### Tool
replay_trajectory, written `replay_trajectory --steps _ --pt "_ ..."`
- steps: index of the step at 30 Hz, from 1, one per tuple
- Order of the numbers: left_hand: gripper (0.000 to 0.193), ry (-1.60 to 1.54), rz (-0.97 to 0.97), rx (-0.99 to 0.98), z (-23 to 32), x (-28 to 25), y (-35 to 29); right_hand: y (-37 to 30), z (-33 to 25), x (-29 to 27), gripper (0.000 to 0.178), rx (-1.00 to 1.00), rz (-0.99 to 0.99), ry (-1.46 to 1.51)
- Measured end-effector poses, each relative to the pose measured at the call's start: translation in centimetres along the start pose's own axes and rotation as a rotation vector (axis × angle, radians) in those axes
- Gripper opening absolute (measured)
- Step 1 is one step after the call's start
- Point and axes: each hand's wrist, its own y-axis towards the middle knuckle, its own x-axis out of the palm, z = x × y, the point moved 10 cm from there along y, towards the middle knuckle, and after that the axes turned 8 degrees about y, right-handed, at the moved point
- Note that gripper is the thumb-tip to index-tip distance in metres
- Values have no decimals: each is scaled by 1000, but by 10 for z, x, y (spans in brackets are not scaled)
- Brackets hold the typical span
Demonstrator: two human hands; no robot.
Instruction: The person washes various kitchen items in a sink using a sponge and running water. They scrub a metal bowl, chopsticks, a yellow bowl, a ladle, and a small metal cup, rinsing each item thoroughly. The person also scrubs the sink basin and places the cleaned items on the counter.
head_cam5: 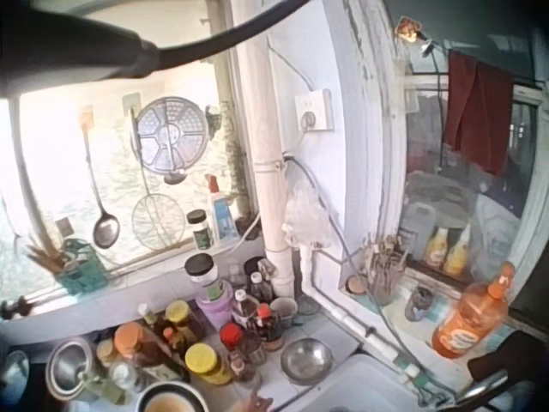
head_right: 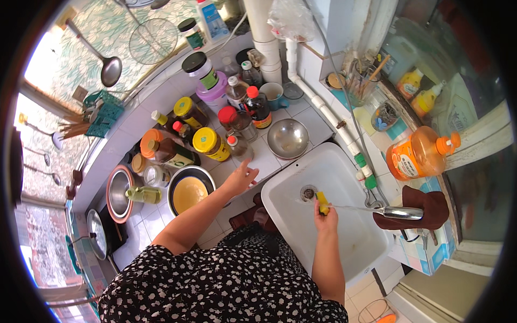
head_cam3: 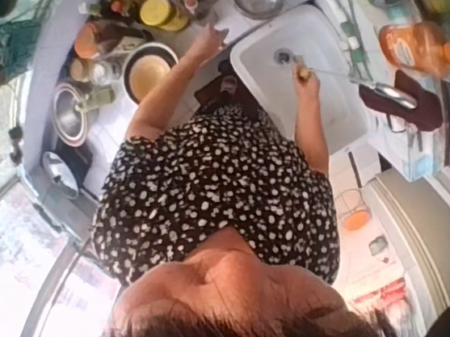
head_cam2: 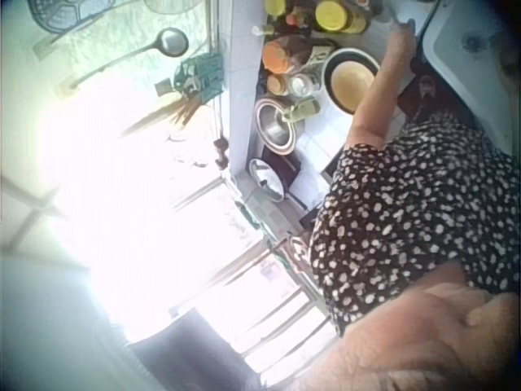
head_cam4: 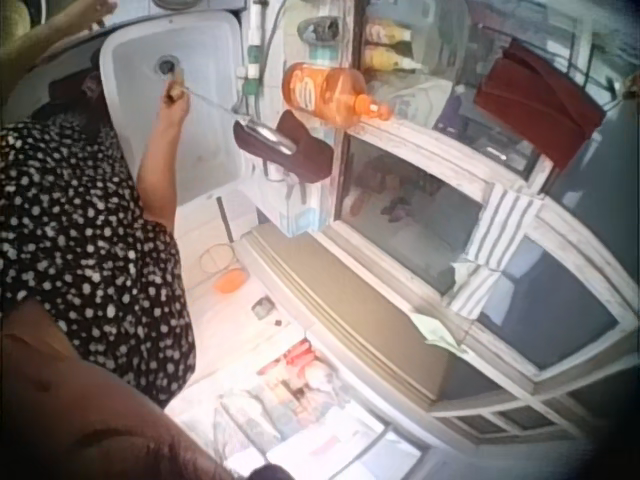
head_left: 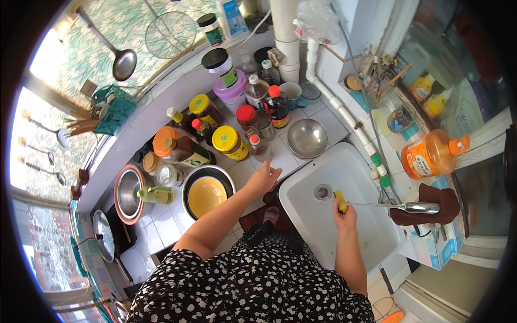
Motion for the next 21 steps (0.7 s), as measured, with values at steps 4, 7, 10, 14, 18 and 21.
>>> replay_trajectory --steps 4,7,10,14,18,21 --pt "73 -58 10 -146 18 27 80 -30 7 8 33 -169 114 -85" --pt "74 71 9 -198 11 39 115 -48 11 10 32 -231 167 -88" --pt "66 104 70 -180 18 34 118 -50 10 8 31 -238 99 -102" --pt "57 82 137 -149 33 13 112 -61 12 16 30 -231 67 -179" --pt "57 98 206 -5 65 -4 92 -66 7 23 31 -260 71 -203" --pt "57 329 188 217 102 3 70 -70 -9 16 32 -293 91 -240"
